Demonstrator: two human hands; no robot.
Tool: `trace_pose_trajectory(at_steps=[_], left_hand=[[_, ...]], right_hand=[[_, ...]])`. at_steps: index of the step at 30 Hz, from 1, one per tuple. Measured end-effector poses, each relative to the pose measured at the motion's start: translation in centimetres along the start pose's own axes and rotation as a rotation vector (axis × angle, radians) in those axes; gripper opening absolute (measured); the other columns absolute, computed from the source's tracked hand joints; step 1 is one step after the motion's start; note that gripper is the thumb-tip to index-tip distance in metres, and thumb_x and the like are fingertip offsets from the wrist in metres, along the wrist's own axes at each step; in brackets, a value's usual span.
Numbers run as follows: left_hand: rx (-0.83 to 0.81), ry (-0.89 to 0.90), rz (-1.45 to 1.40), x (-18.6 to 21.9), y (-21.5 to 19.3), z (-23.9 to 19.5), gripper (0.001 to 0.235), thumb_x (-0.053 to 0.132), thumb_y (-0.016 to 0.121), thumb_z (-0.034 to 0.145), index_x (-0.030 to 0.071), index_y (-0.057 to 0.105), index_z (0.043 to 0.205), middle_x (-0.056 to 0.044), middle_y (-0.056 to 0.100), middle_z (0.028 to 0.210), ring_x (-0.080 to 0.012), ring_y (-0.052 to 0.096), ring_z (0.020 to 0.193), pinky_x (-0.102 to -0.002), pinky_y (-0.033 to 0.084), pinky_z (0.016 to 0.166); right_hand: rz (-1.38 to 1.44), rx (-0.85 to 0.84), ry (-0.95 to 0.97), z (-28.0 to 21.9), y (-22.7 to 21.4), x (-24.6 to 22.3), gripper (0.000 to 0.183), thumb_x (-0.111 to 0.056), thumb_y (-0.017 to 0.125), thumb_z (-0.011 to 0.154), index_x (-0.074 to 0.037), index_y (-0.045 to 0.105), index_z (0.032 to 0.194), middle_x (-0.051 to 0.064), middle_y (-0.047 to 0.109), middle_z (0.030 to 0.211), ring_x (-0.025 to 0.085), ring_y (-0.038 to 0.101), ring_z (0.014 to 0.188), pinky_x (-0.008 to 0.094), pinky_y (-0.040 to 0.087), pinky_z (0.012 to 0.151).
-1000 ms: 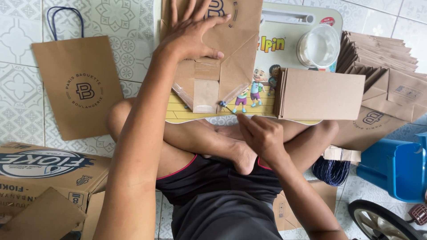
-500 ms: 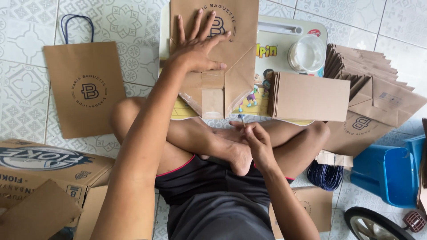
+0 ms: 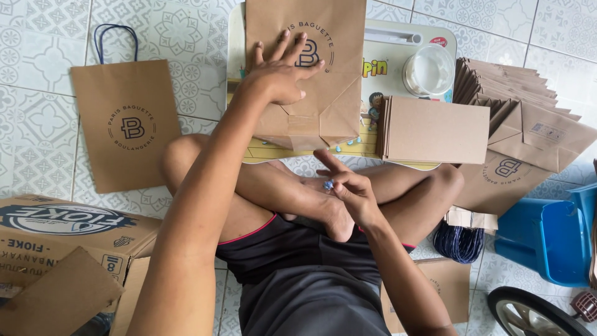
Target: The person sits on the floor and uses a small brush to apply glue from a container onto the flaps of brown paper bags. They fold the flaps inward to seal the bags and place the finished items into a stack.
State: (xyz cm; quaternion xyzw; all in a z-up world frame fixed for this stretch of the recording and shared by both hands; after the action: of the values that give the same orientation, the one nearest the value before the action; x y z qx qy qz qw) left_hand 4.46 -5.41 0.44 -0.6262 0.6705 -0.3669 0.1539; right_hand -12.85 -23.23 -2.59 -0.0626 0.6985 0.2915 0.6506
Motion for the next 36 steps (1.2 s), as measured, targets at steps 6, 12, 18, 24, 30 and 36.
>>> trace_pose_trajectory(at_steps=[6,12,18,24,30,36], left_hand=[[0.090,0.037,-0.008,-0.4,-0.5,0.8,0.076,0.021,0.059,0.098,0.049,0.022,0.158,0.005,-0.013,0.170,-0.0272,-0.013,0.157,-0.064,0.005,0.123],[0.206,0.122,-0.146,-2.0,-0.5,2.2,0.047,0.039,0.031,0.105,0.040,0.049,0.148,0.005,0.009,0.171,-0.0260,0.002,0.158,-0.064,0.013,0.116],[0.887,0.497,-0.166,-4.0,1.6,-3.7,0.052,0.056,0.049,0.104,0.023,0.057,0.143,-0.010,0.055,0.149,-0.0415,0.045,0.139,-0.064,0.032,0.108],[0.652,0.277,-0.073,-5.2,5.7,-5.8,0.099,0.084,0.055,0.082,0.029,0.031,0.161,-0.013,0.032,0.166,-0.0367,0.018,0.155,-0.076,0.003,0.116],[0.686,0.193,-0.037,-4.8,6.2,-4.5,0.080,0.069,0.057,0.090,0.034,0.036,0.158,-0.008,0.038,0.162,-0.0327,0.021,0.155,-0.077,-0.002,0.116],[1.007,0.167,-0.025,-3.8,7.0,-3.2,0.046,0.041,0.048,0.105,0.026,0.054,0.148,-0.011,0.054,0.139,-0.0371,0.035,0.146,-0.079,0.012,0.112]], right_hand=[[-0.389,-0.108,-0.085,3.8,0.9,-2.8,0.028,-0.028,0.054,0.108,-0.006,0.062,0.094,0.027,0.031,0.165,0.035,0.029,0.158,0.051,0.033,0.125],[-0.611,-0.113,-0.083,6.2,0.2,-3.4,0.026,-0.025,0.047,0.110,-0.004,0.054,0.096,0.023,0.029,0.166,0.032,0.024,0.159,0.044,0.028,0.126],[-0.788,-0.092,-0.192,6.2,-0.2,-2.9,0.033,-0.027,0.042,0.112,0.000,0.057,0.100,0.021,0.035,0.163,0.038,0.028,0.157,0.050,0.026,0.129],[-0.707,-0.036,-0.229,6.1,-1.1,-2.0,0.018,-0.012,0.053,0.108,0.000,0.064,0.099,0.024,0.043,0.160,0.046,0.036,0.148,0.058,0.034,0.118],[-0.783,-0.002,-0.219,6.2,-0.8,-2.4,0.018,-0.012,0.053,0.108,-0.001,0.063,0.098,0.022,0.043,0.160,0.047,0.039,0.146,0.056,0.034,0.117],[-0.706,0.080,-0.170,7.0,-1.8,-2.6,0.025,-0.019,0.039,0.113,-0.003,0.054,0.100,0.021,0.044,0.160,0.051,0.050,0.135,0.062,0.043,0.105]])
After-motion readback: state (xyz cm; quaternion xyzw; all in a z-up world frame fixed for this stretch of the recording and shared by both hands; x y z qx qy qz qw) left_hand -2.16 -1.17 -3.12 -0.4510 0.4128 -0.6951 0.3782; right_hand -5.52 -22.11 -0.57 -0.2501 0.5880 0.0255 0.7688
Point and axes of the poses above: each hand's wrist, its own z-axis towards the middle knuckle, its own y-axis out of the palm, x = y × z, the point moved 7 cm from there along z, towards the middle knuckle
